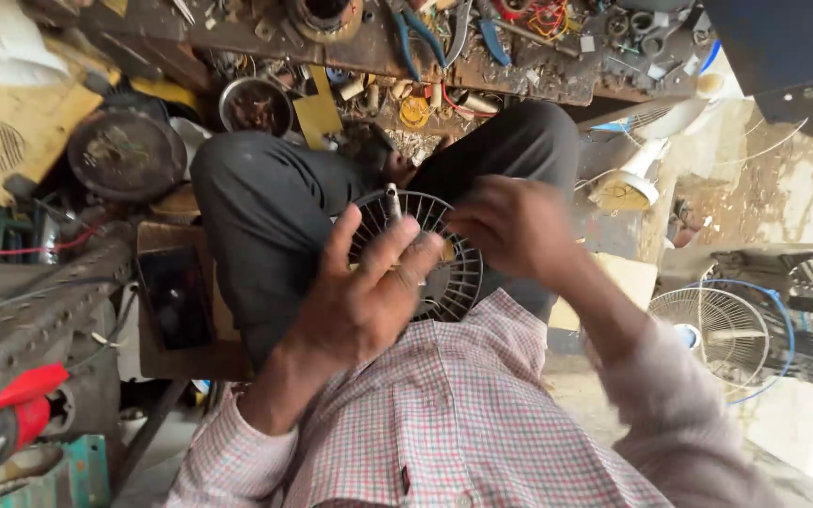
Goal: The person sits cross-legged and winds copper wire by hand around a small motor armature held in the lap. The wire is fed from a spool and wrapped tightly in successive turns around the armature slots.
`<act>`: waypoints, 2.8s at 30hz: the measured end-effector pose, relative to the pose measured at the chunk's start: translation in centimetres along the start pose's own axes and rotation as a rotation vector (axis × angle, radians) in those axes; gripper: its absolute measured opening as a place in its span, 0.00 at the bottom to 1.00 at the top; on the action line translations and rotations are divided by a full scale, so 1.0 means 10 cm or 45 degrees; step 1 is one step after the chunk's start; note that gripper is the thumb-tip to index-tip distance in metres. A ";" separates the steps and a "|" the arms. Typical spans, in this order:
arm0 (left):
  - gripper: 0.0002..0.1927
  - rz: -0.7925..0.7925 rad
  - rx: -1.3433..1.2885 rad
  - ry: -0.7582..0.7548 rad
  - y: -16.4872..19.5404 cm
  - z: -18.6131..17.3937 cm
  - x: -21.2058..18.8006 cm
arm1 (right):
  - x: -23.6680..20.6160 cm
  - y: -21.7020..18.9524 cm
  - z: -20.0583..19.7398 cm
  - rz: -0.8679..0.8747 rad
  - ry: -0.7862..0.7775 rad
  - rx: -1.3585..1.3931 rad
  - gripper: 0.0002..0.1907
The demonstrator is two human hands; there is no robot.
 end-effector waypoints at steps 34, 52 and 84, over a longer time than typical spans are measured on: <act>0.05 -0.212 -0.200 0.048 -0.07 -0.09 0.19 | -0.28 -0.11 -0.12 -0.172 0.020 -0.198 0.07; 0.05 -0.327 -0.589 0.142 -0.10 -0.09 0.25 | -0.10 -0.17 -0.22 -0.067 -0.124 -0.438 0.08; 0.07 -1.077 -1.143 -0.155 -0.60 -0.12 0.56 | -0.02 -0.62 -0.20 -0.291 -0.264 -0.105 0.03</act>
Point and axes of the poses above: each hand's wrist, its own x-axis towards the middle knuckle, its own z-axis out of the palm, y = z × x, the point moved 2 cm from there along x, towards the middle knuckle, and after that the axes turned 2 degrees about -x, right-handed, at the moved point
